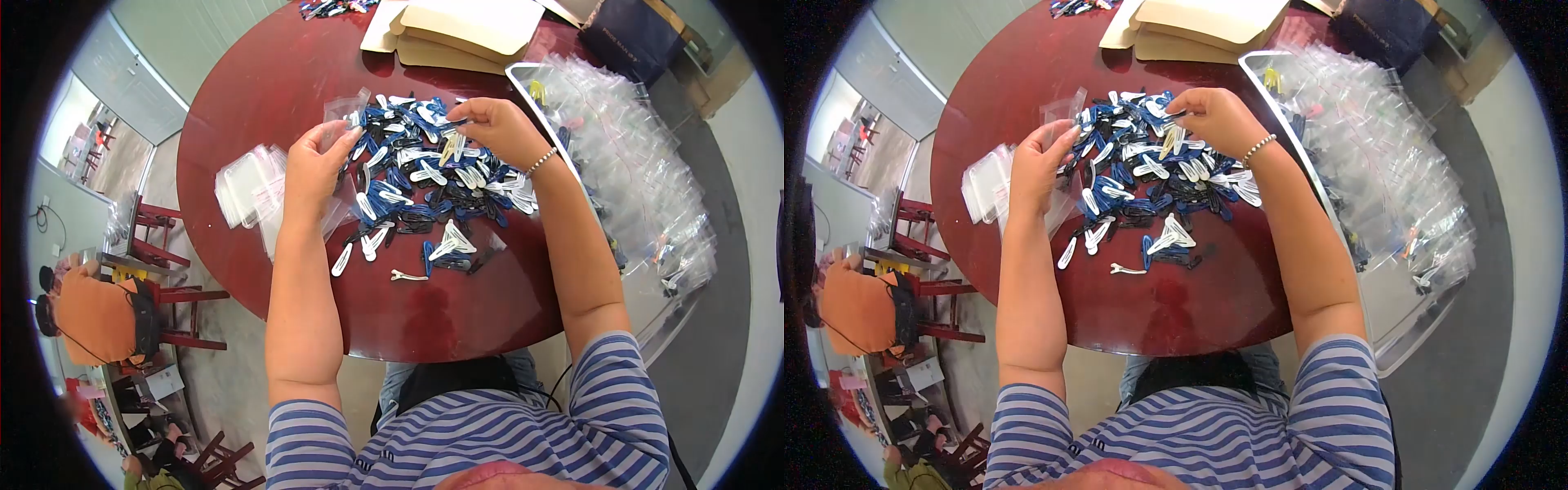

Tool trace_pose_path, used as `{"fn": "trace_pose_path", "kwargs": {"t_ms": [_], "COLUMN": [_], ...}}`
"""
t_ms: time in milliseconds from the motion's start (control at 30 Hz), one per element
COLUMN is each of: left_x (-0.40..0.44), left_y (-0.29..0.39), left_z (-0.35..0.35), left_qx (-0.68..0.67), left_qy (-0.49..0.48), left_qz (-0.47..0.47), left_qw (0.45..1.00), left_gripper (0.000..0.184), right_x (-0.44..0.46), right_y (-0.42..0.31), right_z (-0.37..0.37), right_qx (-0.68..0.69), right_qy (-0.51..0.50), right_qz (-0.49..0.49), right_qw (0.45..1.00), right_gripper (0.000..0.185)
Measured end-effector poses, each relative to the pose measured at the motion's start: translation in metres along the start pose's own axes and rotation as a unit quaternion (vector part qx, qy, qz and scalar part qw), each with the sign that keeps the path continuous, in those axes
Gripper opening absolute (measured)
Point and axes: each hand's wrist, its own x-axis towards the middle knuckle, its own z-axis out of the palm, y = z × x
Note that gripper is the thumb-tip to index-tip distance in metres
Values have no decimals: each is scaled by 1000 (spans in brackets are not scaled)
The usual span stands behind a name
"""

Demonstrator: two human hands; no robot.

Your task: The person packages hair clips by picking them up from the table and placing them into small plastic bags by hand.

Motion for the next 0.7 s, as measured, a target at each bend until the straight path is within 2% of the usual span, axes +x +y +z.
{"fn": "trace_pose_path", "kwargs": {"t_ms": [233, 333, 400, 500, 700], "left_x": [0, 0, 0, 0, -1], "left_y": [0, 1, 1, 1, 1], "left_z": [0, 1, 0, 1, 1], "left_qx": [-3, -9, -4, 2, 6], "left_qy": [-1, -2, -3, -2, 1], "left_qz": [3, -1, 0, 1, 4], "left_qw": [1000, 1000, 1000, 1000, 1000], "left_gripper": [36, 35, 34, 33, 31], "right_x": [1, 1, -2, -1, -1], "right_y": [10, 13, 7, 12, 6], "right_z": [-3, -6, -13, -14, -18], "right_qx": [-2, -63, -226, -177, -182], "right_qy": [-19, 39, 78, 126, 108], "right_qz": [-17, -56, -31, -44, -48], "right_qw": [1000, 996, 971, 975, 976], "right_gripper": [34, 32, 23, 14, 16]}}
